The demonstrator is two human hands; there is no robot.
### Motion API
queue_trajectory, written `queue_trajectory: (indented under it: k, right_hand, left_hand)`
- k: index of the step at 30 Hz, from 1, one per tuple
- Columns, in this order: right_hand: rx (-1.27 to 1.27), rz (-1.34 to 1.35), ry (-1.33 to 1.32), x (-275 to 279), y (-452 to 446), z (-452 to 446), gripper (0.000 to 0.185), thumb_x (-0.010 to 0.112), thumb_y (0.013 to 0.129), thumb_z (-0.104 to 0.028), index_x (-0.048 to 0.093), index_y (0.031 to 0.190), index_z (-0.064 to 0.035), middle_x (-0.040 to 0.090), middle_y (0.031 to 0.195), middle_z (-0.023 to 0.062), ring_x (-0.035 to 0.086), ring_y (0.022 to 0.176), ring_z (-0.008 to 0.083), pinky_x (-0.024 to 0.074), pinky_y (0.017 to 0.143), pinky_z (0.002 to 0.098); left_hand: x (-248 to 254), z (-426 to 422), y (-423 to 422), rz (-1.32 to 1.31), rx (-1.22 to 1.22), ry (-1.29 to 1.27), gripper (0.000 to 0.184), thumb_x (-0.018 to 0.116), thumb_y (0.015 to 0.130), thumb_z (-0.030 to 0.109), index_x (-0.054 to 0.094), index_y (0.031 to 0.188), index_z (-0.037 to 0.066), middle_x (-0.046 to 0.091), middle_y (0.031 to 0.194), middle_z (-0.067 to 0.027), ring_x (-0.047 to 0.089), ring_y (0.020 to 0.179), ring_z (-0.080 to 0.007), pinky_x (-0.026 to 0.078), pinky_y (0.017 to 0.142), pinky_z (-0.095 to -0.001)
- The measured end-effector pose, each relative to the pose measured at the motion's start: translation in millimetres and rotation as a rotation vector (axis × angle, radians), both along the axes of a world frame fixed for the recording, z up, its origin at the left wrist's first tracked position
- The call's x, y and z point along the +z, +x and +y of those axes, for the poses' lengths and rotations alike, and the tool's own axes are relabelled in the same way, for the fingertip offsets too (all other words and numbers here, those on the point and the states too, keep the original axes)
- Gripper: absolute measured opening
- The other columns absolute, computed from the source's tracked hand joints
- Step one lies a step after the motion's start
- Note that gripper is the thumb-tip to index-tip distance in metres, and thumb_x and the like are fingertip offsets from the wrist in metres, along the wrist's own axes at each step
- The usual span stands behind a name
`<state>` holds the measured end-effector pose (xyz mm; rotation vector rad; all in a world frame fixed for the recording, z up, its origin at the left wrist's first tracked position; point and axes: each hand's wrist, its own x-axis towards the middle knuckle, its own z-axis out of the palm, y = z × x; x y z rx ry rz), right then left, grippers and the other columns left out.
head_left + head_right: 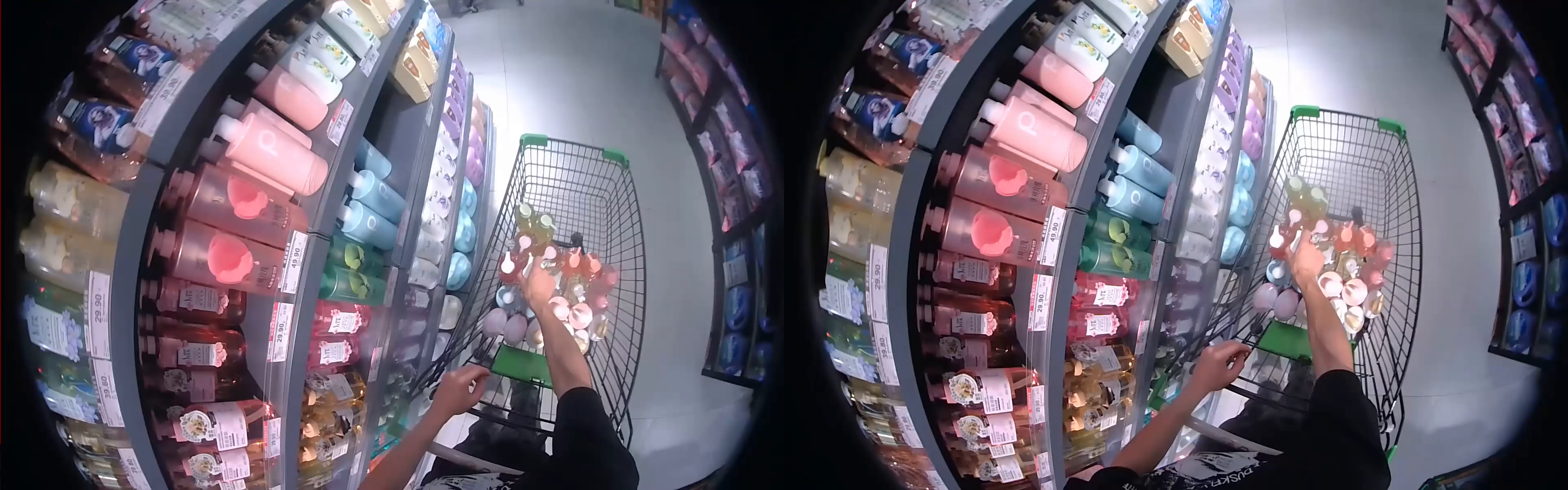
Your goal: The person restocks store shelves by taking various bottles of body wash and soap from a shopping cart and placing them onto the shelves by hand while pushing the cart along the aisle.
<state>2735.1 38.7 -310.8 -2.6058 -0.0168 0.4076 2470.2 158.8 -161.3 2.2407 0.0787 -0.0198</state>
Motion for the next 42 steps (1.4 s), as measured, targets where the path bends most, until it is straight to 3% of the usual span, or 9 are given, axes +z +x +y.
queue_trajectory:
  k: [9, 12, 14, 17, 21, 26, 32, 37, 42]
  right_hand:
    - [0.336, -0.321, 0.302, 215.9, -17.7, -47.3, 0.053, 0.075, 0.069, -0.032, 0.059, 0.108, 0.0013, 0.068, 0.083, 0.0276, 0.068, 0.078, 0.0424, 0.054, 0.073, 0.0481]
    - [0.496, -0.231, 0.497, 314.4, -39.0, -57.0, 0.041, 0.075, 0.068, -0.022, 0.061, 0.097, 0.0028, 0.068, 0.078, 0.0193, 0.07, 0.074, 0.029, 0.0548, 0.07, 0.0402]
    - [0.566, -0.151, 0.603, 388.1, -67.0, -53.9, 0.025, 0.071, 0.068, -0.009, 0.056, 0.085, 0.0015, 0.059, 0.073, 0.007, 0.059, 0.071, 0.0112, 0.0513, 0.061, 0.0304]
    - [0.646, -0.04, 0.692, 442.9, -88.1, -47.7, 0.02, 0.069, 0.069, -0.007, 0.056, 0.083, -0.0013, 0.059, 0.075, 0.0028, 0.056, 0.068, 0.0088, 0.0491, 0.06, 0.0279]
    - [0.763, 0.139, 0.895, 468.0, -114.8, -12.7, 0.014, 0.068, 0.07, -0.003, 0.056, 0.077, -0.0044, 0.06, 0.076, -0.0004, 0.056, 0.069, 0.0066, 0.047, 0.064, 0.025]
    - [0.871, 0.391, 0.942, 445.7, -138.8, 34.6, 0.018, 0.067, 0.078, 0.0, 0.062, 0.095, -0.0014, 0.061, 0.075, -0.0014, 0.059, 0.069, 0.0075, 0.0477, 0.065, 0.0219]
    - [0.145, 0.555, 1.845, 382.9, -153.9, 33.7, 0.036, 0.062, 0.093, -0.022, 0.055, 0.124, -0.005, 0.048, 0.068, -0.0014, 0.053, 0.066, 0.0128, 0.0452, 0.063, 0.0246]
    - [-0.018, 0.459, 1.365, 205.9, -215.2, 30.6, 0.014, 0.061, 0.094, -0.017, 0.06, 0.102, -0.0063, 0.055, 0.073, -0.0006, 0.049, 0.059, 0.0086, 0.0407, 0.054, 0.0235]
    - [0.464, -0.013, 0.825, 147.4, -286.1, 38.0, 0.015, 0.067, 0.082, -0.012, 0.065, 0.094, -0.0038, 0.062, 0.067, 0.002, 0.061, 0.059, 0.0135, 0.0476, 0.057, 0.0269]
  left_hand:
    - [-5.9, -2.7, -2.5, 0.056, 0.1, -0.084, 0.033, 0.067, 0.082, 0.009, 0.064, 0.115, 0.009, 0.071, 0.09, -0.011, 0.07, 0.076, -0.0262, 0.055, 0.071, -0.0358]
    - [-10.6, -4.8, 3.3, -0.117, 0.223, -0.233, 0.056, 0.077, 0.077, 0.009, 0.055, 0.128, 0.007, 0.069, 0.108, -0.0092, 0.069, 0.096, -0.0224, 0.056, 0.079, -0.0346]
    - [18.3, -0.3, 6.6, -0.27, 0.251, -0.306, 0.078, 0.085, 0.074, 0.019, 0.043, 0.138, 0.003, 0.055, 0.131, -0.0172, 0.058, 0.118, -0.0279, 0.05, 0.096, -0.0384]
    - [82.8, 18.6, 6.8, -0.348, 0.222, -0.306, 0.108, 0.09, 0.067, 0.028, 0.026, 0.148, -0.001, 0.039, 0.146, -0.0216, 0.038, 0.138, -0.0331, 0.032, 0.114, -0.0432]
    - [169.3, 38.1, -8.3, -0.171, -0.125, -0.88, 0.113, 0.087, 0.068, 0.023, 0.017, 0.154, 0.003, 0.037, 0.149, -0.0145, 0.038, 0.138, -0.0245, 0.032, 0.114, -0.0401]
    - [177.5, 21.5, -58.1, -0.167, -0.064, -1.274, 0.092, 0.082, 0.072, 0.015, 0.032, 0.148, 0.003, 0.052, 0.136, -0.0099, 0.051, 0.126, -0.0194, 0.041, 0.108, -0.0378]
    - [250.9, 42.1, -96.1, -0.246, 0.228, -1.398, 0.07, 0.073, 0.08, -0.001, 0.04, 0.142, 0.0, 0.057, 0.131, -0.0108, 0.055, 0.122, -0.019, 0.045, 0.104, -0.0359]
    - [255.5, 92.4, -78.2, -0.685, 0.26, -0.785, 0.077, 0.081, 0.072, 0.0, 0.04, 0.137, 0.0, 0.058, 0.128, -0.0115, 0.057, 0.118, -0.0193, 0.046, 0.101, -0.0358]
    - [276.5, 113.2, -67.6, -0.918, 0.553, 0.044, 0.072, 0.089, 0.067, 0.01, 0.051, 0.127, 0.0, 0.065, 0.119, -0.0155, 0.065, 0.108, -0.0211, 0.051, 0.093, -0.033]
